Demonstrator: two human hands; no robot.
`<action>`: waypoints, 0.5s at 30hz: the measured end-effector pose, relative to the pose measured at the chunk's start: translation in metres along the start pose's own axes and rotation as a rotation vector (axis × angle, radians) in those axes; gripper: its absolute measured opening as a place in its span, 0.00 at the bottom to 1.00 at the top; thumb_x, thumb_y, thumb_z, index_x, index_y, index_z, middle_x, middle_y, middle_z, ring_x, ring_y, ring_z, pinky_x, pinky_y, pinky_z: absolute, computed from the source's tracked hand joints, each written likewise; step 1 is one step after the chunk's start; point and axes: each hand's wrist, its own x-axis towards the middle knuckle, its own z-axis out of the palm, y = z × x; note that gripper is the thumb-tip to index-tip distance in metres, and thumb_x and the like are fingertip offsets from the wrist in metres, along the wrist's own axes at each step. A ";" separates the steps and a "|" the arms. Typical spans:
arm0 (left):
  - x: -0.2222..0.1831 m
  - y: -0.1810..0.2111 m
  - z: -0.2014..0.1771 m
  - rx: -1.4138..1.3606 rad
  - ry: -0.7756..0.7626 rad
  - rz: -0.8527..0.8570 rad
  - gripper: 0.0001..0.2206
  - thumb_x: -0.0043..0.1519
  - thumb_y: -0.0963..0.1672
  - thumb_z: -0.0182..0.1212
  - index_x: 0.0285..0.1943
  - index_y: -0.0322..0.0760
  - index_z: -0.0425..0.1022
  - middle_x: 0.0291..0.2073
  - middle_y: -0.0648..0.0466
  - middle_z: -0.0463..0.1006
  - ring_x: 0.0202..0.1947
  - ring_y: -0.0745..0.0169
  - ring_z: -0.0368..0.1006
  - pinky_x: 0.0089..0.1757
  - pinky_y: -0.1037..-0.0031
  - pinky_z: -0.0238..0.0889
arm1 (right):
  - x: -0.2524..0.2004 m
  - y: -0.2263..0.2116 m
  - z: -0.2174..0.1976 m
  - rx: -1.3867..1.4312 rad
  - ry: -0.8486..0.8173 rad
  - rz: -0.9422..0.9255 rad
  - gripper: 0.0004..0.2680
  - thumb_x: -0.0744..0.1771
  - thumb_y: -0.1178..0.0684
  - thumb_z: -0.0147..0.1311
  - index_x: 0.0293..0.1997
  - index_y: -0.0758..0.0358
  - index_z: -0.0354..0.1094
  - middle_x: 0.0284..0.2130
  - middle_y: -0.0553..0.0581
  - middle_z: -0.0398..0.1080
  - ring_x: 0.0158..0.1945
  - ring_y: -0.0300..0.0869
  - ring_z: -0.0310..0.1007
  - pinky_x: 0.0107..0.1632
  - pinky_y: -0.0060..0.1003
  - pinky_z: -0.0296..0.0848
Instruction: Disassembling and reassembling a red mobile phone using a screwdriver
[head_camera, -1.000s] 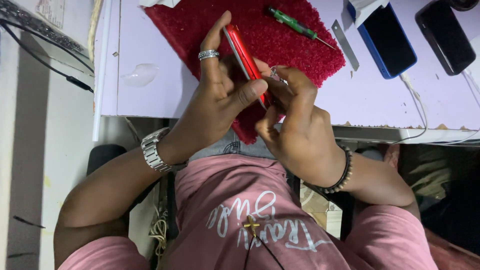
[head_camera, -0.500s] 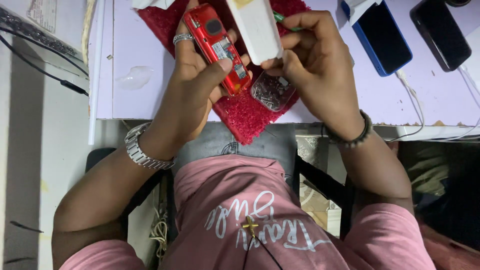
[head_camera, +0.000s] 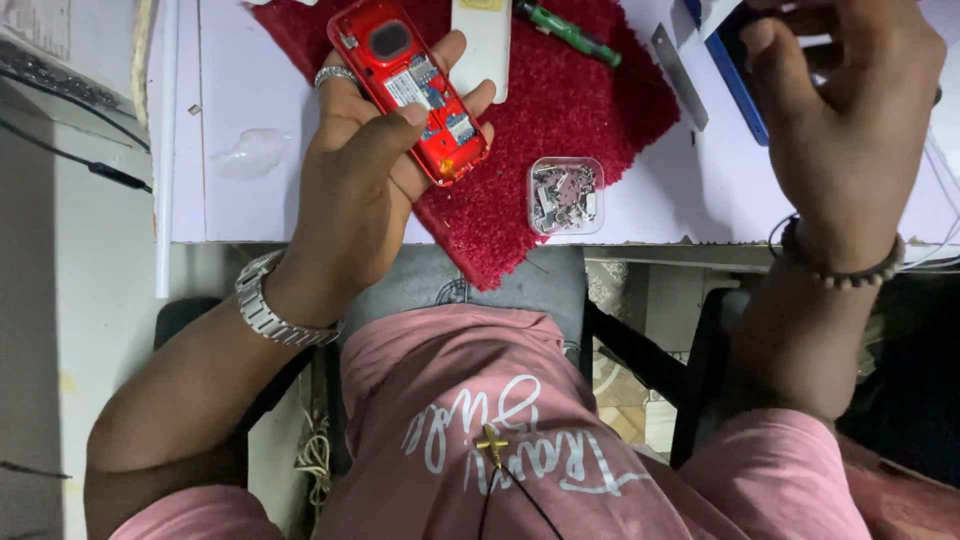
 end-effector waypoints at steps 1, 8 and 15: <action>-0.002 0.001 0.004 -0.021 0.034 -0.042 0.26 0.68 0.39 0.60 0.74 0.44 0.55 0.79 0.31 0.64 0.74 0.19 0.70 0.65 0.47 0.73 | -0.007 -0.003 -0.007 -0.242 -0.054 -0.043 0.00 0.83 0.72 0.59 0.62 0.81 0.73 0.51 0.72 0.77 0.52 0.54 0.79 0.53 0.45 0.77; -0.011 0.004 0.026 0.178 -0.194 -0.348 0.28 0.68 0.46 0.57 0.74 0.44 0.47 0.76 0.28 0.65 0.70 0.21 0.73 0.61 0.43 0.72 | -0.062 0.082 -0.051 -0.921 -0.216 0.134 0.03 0.74 0.55 0.74 0.50 0.57 0.83 0.42 0.53 0.83 0.40 0.49 0.81 0.39 0.44 0.74; -0.010 -0.010 0.036 0.230 -0.150 -0.428 0.25 0.69 0.41 0.47 0.75 0.40 0.44 0.79 0.35 0.60 0.74 0.30 0.68 0.60 0.53 0.73 | -0.081 0.083 -0.050 -0.874 -0.238 0.310 0.08 0.71 0.59 0.69 0.55 0.67 0.83 0.49 0.68 0.74 0.39 0.62 0.76 0.39 0.54 0.74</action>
